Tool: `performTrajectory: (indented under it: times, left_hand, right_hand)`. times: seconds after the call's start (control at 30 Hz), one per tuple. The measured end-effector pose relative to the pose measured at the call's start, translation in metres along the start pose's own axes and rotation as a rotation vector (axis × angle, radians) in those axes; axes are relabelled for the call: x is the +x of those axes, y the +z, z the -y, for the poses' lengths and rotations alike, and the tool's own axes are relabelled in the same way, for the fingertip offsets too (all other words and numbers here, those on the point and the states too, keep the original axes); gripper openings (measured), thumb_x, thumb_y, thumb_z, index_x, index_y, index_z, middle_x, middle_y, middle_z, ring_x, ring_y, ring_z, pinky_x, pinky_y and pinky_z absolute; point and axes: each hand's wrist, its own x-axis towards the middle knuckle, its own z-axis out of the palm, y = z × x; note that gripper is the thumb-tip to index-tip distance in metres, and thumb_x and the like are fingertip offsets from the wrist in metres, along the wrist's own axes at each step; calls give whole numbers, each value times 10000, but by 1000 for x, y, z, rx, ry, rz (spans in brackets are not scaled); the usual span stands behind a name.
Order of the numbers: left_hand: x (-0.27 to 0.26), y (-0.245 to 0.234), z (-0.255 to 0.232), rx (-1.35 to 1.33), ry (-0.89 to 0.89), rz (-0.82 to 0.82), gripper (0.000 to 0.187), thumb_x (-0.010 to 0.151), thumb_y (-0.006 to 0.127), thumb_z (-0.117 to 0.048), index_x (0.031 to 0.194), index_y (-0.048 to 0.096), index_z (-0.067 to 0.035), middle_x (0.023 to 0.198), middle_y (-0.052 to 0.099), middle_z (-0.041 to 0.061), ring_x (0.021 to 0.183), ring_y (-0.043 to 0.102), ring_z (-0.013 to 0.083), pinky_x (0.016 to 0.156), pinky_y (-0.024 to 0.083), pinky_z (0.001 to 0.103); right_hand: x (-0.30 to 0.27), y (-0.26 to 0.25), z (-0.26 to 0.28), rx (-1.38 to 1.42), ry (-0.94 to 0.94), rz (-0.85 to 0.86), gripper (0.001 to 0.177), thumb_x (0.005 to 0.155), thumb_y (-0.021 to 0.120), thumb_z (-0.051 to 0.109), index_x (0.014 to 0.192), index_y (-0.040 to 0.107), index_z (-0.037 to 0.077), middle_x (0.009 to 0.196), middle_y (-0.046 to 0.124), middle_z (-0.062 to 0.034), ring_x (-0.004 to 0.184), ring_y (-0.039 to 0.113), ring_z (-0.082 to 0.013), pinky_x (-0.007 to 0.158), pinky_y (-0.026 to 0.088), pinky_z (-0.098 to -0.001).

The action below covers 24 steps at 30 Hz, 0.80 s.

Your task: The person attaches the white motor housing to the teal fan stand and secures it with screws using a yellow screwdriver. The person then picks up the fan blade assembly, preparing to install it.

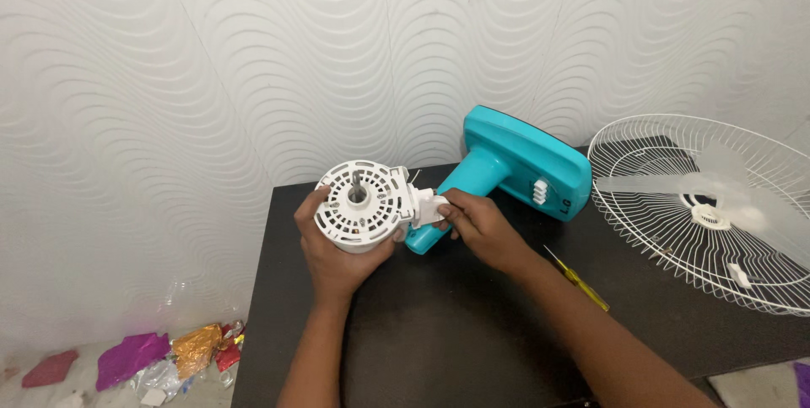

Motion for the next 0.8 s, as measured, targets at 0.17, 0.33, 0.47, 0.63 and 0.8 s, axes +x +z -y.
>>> performTrajectory:
  times: [0.17, 0.33, 0.47, 0.63, 0.8]
  left_hand:
    - [14, -8, -7, 30, -232, 74, 939, 668, 956, -229, 1380, 378, -28, 1219, 689, 243, 1127, 739, 310, 942, 622, 404]
    - [31, -15, -29, 106, -629, 118, 909, 649, 932, -272, 1358, 408, -52, 1157, 728, 234, 1020, 763, 303, 857, 617, 396]
    - [33, -36, -44, 205, -883, 180, 896, 643, 915, -293, 1347, 401, -83, 1112, 733, 233, 922, 787, 302, 792, 639, 398]
    - [26, -57, -43, 232, -712, 172, 898, 618, 933, -266, 1301, 381, -76, 1101, 725, 226, 950, 771, 289, 784, 638, 396]
    - [7, -66, -26, -32, -337, 158, 1084, 627, 981, -83, 1428, 251, -71, 1364, 552, 277, 1258, 648, 314, 1049, 586, 409]
  right_hand:
    - [4, 7, 5, 60, 17, -27, 316, 1067, 509, 249, 921, 652, 7, 731, 673, -28, 693, 641, -118, 673, 532, -283]
    - [8, 13, 11, 19, 55, -30, 423, 1075, 512, 300, 795, 621, 2, 621, 584, -37, 598, 541, -132, 596, 471, -303]
    - [-3, 37, 14, 133, 184, 36, 393, 1055, 497, 340, 878, 651, 26, 601, 579, -22, 524, 512, -109, 520, 436, -278]
    - [-11, 64, 20, 257, 304, 81, 407, 1060, 467, 377, 989, 657, 24, 564, 556, -31, 426, 461, -93, 415, 400, -250]
    - [-6, 70, 23, 436, 230, 12, 379, 1051, 520, 306, 1213, 684, 6, 644, 611, -13, 501, 530, -77, 455, 424, -231]
